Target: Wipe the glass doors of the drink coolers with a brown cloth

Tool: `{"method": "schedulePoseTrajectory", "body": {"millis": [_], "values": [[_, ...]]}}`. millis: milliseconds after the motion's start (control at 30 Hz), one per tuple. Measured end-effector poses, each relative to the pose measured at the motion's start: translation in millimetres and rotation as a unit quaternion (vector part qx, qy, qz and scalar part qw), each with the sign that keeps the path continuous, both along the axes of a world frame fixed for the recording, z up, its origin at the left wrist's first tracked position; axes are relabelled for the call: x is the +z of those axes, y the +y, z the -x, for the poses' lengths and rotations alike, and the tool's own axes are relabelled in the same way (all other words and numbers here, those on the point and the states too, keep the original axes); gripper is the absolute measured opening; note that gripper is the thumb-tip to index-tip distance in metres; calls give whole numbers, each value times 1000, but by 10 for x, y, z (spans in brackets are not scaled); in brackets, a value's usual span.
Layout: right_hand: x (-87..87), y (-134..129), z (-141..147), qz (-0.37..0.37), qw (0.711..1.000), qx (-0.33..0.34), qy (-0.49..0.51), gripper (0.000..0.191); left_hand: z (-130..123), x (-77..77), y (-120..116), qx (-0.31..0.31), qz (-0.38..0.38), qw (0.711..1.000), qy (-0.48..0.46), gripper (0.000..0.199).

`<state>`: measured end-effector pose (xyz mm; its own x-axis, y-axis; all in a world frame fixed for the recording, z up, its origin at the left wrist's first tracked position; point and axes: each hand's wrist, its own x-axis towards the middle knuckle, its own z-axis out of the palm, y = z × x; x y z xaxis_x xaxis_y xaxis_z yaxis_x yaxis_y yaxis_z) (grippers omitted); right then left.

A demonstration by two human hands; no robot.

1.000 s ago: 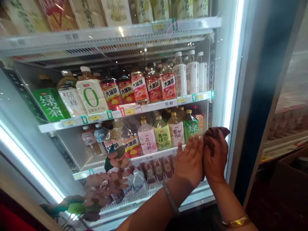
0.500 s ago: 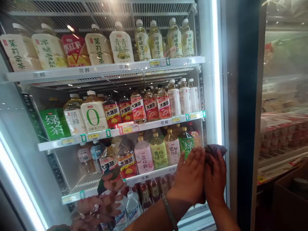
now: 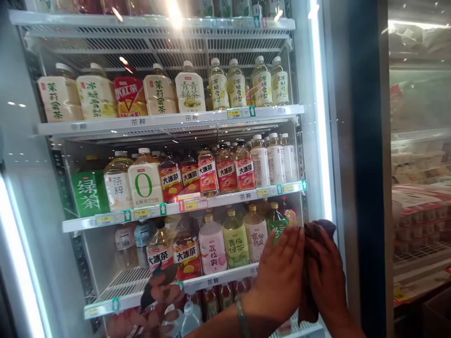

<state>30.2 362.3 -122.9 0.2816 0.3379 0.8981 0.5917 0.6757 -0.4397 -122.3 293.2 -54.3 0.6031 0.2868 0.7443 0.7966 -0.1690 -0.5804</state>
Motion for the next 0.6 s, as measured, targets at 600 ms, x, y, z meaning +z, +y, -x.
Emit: {"method": "schedulePoseTrajectory", "body": {"millis": [600], "values": [[818,107,-135,-50,997,-41,29,30,-65,438,44,-8,53,999,11,64]]}}
